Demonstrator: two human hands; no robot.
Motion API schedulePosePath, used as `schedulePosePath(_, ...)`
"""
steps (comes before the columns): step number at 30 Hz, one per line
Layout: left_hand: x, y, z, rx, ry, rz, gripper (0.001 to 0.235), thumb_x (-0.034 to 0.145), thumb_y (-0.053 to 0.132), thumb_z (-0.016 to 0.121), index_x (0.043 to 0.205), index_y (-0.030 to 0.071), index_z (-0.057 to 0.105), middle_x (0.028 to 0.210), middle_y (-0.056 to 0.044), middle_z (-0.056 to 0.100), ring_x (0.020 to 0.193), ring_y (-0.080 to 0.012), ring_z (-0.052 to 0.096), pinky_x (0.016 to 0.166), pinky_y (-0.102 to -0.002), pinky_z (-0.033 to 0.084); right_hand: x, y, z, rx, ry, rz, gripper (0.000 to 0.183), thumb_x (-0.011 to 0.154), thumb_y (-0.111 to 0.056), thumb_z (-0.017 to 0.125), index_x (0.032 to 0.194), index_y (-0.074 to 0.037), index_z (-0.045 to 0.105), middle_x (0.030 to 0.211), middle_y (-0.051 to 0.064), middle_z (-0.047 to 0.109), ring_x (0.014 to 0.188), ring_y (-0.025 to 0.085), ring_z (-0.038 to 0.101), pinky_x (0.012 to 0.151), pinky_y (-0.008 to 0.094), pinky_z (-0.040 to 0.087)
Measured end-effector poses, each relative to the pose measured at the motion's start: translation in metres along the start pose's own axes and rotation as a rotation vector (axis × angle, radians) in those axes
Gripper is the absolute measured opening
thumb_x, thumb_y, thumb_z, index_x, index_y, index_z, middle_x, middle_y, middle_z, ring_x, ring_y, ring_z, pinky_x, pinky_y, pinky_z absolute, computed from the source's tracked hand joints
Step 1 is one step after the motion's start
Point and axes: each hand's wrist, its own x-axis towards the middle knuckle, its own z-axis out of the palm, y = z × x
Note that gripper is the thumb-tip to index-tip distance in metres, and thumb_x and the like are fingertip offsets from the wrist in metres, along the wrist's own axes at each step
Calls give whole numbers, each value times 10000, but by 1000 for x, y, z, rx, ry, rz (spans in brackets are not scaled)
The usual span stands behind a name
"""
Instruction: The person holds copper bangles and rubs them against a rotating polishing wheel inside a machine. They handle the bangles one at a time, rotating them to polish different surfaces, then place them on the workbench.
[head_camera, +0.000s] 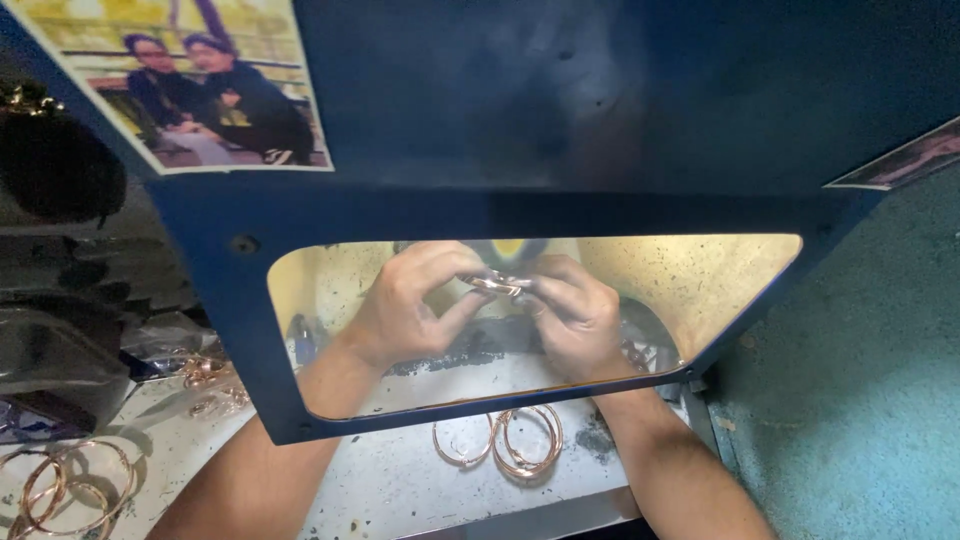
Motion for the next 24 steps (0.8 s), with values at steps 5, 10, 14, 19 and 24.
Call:
schedulePosePath(5, -2, -7, 8, 19, 8, -29, 118, 849, 93, 770, 966, 105, 761, 822, -72, 774, 789, -275, 755, 788, -382, 602, -3, 7, -3, 7, -1, 71, 120, 905, -17, 719, 1009, -49, 768, 831, 153, 697, 677, 241, 706, 570, 347, 584)
schedulePosePath(10, 0, -10, 10, -13, -16, -127, 101, 869, 27, 755, 953, 79, 773, 787, -96, 776, 760, -283, 759, 753, -384, 602, -1, 7, 2, -13, -4, 283, 111, 903, 36, 678, 937, -1, 777, 830, 188, 728, 743, 292, 735, 661, 397, 597)
schedulePosePath(14, 0, -14, 13, -26, 27, -263, 84, 924, 57, 723, 980, 63, 785, 769, -102, 781, 733, -270, 766, 724, -367, 606, 13, -13, 13, 63, -3, 675, 164, 935, 0, 654, 1030, -30, 784, 936, 172, 769, 920, 257, 739, 819, 429, 576)
schedulePosePath(19, -5, -18, 2, -40, 75, -317, 115, 937, 70, 722, 1018, 58, 803, 815, -105, 800, 760, -255, 777, 747, -354, 605, -5, 7, 28, 87, 28, 751, 171, 963, -30, 639, 1061, -20, 778, 963, 185, 779, 996, 301, 742, 880, 482, 564)
schedulePosePath(24, 4, 5, -20, -120, -55, -308, 214, 888, 89, 769, 1092, 23, 767, 939, -182, 800, 892, -326, 777, 863, -449, 597, -12, 8, 22, 1, 39, 386, 124, 835, 22, 765, 944, -27, 798, 851, 184, 750, 815, 269, 757, 696, 397, 580)
